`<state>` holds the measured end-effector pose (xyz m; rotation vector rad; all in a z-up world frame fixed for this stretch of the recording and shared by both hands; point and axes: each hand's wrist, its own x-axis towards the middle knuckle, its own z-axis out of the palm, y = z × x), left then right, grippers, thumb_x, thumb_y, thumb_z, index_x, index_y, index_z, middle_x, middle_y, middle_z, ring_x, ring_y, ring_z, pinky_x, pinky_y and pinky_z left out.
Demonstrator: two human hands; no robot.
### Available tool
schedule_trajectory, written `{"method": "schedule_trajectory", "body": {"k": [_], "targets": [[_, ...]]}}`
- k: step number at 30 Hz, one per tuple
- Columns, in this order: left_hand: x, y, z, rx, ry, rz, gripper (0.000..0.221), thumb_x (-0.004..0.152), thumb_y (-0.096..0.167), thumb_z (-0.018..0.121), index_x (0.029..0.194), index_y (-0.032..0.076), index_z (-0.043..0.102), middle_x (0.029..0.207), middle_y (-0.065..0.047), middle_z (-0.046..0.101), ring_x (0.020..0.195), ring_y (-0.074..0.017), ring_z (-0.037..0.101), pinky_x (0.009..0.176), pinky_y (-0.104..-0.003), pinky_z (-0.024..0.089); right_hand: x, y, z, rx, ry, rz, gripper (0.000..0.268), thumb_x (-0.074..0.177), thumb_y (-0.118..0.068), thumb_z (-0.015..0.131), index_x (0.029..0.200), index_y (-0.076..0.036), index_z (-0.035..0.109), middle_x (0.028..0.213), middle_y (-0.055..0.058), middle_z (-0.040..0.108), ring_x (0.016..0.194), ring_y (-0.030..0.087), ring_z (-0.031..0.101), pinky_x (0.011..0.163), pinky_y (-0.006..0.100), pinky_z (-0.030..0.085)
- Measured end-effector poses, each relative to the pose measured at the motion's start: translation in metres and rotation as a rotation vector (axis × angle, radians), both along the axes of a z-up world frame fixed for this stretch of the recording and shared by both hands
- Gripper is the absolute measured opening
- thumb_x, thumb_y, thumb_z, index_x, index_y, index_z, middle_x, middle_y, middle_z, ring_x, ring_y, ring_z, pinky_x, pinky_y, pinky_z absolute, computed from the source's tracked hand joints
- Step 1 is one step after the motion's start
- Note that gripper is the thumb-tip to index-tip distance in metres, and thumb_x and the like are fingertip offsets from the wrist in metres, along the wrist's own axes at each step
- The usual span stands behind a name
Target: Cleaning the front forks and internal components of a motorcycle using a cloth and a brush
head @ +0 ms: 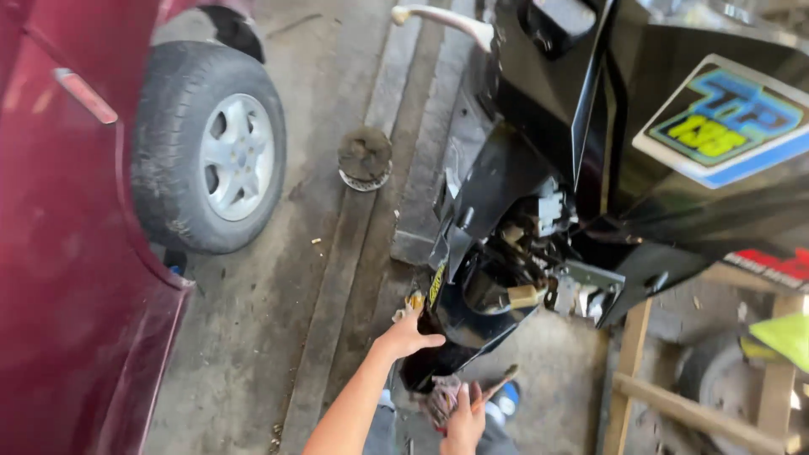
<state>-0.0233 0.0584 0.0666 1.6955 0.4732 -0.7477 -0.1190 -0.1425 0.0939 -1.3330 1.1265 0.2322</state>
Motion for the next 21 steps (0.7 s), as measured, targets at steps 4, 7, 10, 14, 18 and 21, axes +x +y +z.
{"method": "schedule_trajectory", "body": {"k": [4,7,10,14,18,21], "targets": [[0.000,-0.008,0.014,-0.130,-0.011,0.105,0.083,0.072,0.032,0.085,0.137,-0.004,0.049,0.129,-0.017,0.066,0.116,-0.0259,0.065,0.103,-0.032,0.049,0.005,0.038,0.027,0.032,0.066,-0.134,0.056,0.104,-0.022,0.051,0.157,-0.009,0.040,0.136,0.015,0.059,0.107,0.023,0.060,0.086,0.036,0.049],[-0.001,-0.022,0.018,-0.171,-0.019,0.180,0.061,0.073,0.024,0.086,0.121,-0.002,0.058,0.111,-0.012,0.071,0.100,-0.0208,0.067,0.095,-0.031,0.053,0.007,0.028,0.015,0.014,0.045,-0.215,0.055,0.104,-0.023,0.051,0.156,-0.008,0.044,0.137,0.013,0.058,0.105,0.022,0.061,0.084,0.034,0.050],[-0.007,-0.041,0.026,-0.154,-0.024,0.224,0.055,0.074,0.023,0.086,0.117,0.000,0.060,0.105,-0.010,0.072,0.093,-0.0195,0.068,0.091,-0.030,0.055,0.012,0.009,0.015,-0.017,0.030,-0.215,0.055,0.104,-0.024,0.051,0.156,-0.006,0.044,0.134,0.014,0.060,0.102,0.021,0.062,0.082,0.033,0.050],[-0.008,-0.071,0.044,-0.058,-0.064,0.244,0.048,0.074,0.028,0.083,0.110,0.003,0.064,0.099,-0.008,0.074,0.087,-0.0214,0.070,0.084,-0.031,0.056,0.029,-0.017,0.023,-0.072,0.053,-0.158,0.050,0.105,-0.026,0.052,0.150,-0.005,0.052,0.129,0.013,0.064,0.103,0.019,0.063,0.081,0.031,0.051],[-0.013,-0.098,0.055,-0.075,-0.004,0.281,0.043,0.076,0.025,0.082,0.110,0.005,0.064,0.101,-0.007,0.073,0.089,-0.0200,0.069,0.085,-0.030,0.055,0.028,-0.046,0.009,-0.109,0.018,-0.160,0.041,0.103,-0.019,0.058,0.142,-0.007,0.063,0.113,0.010,0.068,0.091,0.016,0.062,0.075,0.028,0.050],[-0.017,-0.118,0.042,-0.026,-0.027,0.307,0.045,0.075,0.030,0.084,0.107,0.007,0.063,0.099,-0.007,0.073,0.087,-0.0219,0.069,0.083,-0.032,0.055,0.042,-0.055,0.023,-0.174,0.103,-0.112,0.040,0.102,-0.027,0.060,0.136,-0.009,0.069,0.119,0.009,0.070,0.102,0.017,0.062,0.087,0.030,0.050]]}}
